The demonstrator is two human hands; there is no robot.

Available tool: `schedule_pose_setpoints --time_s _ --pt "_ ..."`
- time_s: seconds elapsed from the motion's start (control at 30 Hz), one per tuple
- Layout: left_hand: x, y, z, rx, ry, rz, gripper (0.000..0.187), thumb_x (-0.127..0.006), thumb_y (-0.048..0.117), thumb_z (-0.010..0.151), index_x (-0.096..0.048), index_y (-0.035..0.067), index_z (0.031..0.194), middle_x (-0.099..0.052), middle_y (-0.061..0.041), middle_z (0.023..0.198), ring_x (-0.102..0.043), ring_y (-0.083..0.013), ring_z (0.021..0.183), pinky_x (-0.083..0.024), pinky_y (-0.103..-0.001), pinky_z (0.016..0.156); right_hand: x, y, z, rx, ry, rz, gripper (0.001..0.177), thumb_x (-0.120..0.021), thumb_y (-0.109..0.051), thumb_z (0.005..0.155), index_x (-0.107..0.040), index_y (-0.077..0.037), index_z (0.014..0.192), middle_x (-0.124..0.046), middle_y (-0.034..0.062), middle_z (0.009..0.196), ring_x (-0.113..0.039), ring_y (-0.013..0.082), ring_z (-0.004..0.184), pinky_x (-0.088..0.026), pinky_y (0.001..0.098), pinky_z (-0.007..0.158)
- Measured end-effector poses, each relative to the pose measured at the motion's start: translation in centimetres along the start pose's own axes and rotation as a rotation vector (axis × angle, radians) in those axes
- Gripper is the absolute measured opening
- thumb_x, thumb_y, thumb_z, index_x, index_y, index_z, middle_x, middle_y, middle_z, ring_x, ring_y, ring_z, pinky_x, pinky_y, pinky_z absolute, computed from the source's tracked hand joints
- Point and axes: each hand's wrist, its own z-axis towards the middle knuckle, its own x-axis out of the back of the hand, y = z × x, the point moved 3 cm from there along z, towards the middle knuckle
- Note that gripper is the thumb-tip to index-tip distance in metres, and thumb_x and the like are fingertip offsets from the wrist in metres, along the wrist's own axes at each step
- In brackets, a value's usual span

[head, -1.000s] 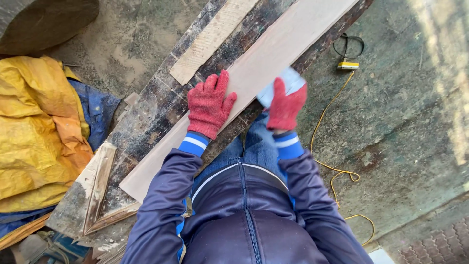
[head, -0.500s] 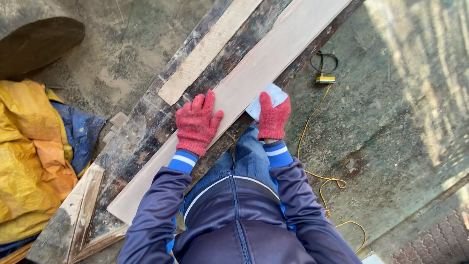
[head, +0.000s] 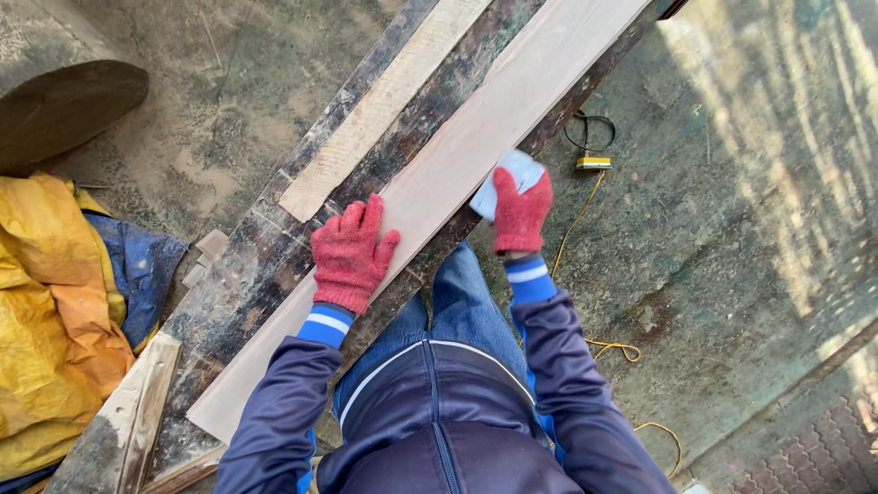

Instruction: Sanding wooden planks using an electric orbital sander and manual sandpaper blocks.

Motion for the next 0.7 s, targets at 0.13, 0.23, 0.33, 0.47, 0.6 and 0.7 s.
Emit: schedule_pose_setpoints --time_s 0.13,0.23,0.33,0.47,0.6,0.7 --pt "0.7 0.3 0.4 -0.014 0.036 -0.008 0.056 -0.051 0.062 0.099 -0.066 0.020 0.132 -0.057 -0.004 0.116 -0.059 -0.0240 0.074 -0.050 -0.040 0.063 -0.3 -0.7 9.1 0.036 0.086 0.057 0.043 -0.094 -0.030 0.076 -0.069 -0.007 0.102 -0.073 0.0147 0.090 -0.071 0.0242 0.085 -0.056 0.0406 0.079" --pt "0.5 0.1 0.5 -0.007 0.042 0.013 0.056 -0.050 0.063 0.099 -0.066 0.020 0.131 -0.057 -0.003 0.117 -0.059 -0.0232 0.074 -0.050 -0.039 0.063 -0.7 1.3 15.3 0.028 0.138 0.068 0.046 -0.097 -0.029 0.075 -0.071 -0.009 0.106 -0.075 0.0157 0.097 -0.075 0.0285 0.095 -0.059 0.0417 0.085" --pt "1.1 0.4 1.1 0.002 0.041 -0.015 0.055 -0.051 0.062 0.098 -0.067 0.021 0.130 -0.058 -0.003 0.116 -0.060 -0.0236 0.073 -0.051 -0.039 0.062 1.2 0.6 14.3 0.041 0.053 0.095 0.047 -0.096 -0.029 0.078 -0.070 -0.006 0.110 -0.074 0.0191 0.102 -0.073 0.0282 0.102 -0.057 0.0449 0.090" --pt "0.2 0.4 -0.5 0.081 0.047 0.092 0.055 -0.046 0.062 0.101 -0.066 0.023 0.134 -0.061 -0.002 0.125 -0.064 -0.0235 0.091 -0.050 -0.041 0.079 4.9 -6.8 11.5 0.126 -0.218 0.096 0.032 -0.099 -0.017 0.077 -0.072 -0.017 0.095 -0.066 -0.0037 0.076 -0.060 0.0060 0.073 -0.049 0.0224 0.069" --pt "1.8 1.6 -0.4 0.287 0.114 0.187 0.063 -0.047 0.069 0.102 -0.066 0.016 0.130 -0.060 -0.009 0.128 -0.062 -0.0315 0.115 -0.046 -0.050 0.101 4.3 -13.2 10.3 0.940 -0.814 -0.304 0.019 -0.091 -0.035 0.090 -0.078 -0.025 0.100 -0.075 -0.0012 0.100 -0.070 0.0276 0.101 -0.054 0.0394 0.091" --pt "1.8 1.7 -4.6 0.574 0.244 0.279 0.079 -0.053 0.081 0.096 -0.066 0.010 0.128 -0.056 -0.016 0.132 -0.054 -0.0385 0.124 -0.037 -0.062 0.108 1.4 -13.8 6.1 1.464 -1.123 -0.635 0.031 -0.087 -0.039 0.074 -0.074 -0.040 0.101 -0.073 -0.0114 0.094 -0.071 0.0183 0.104 -0.051 0.0421 0.100"
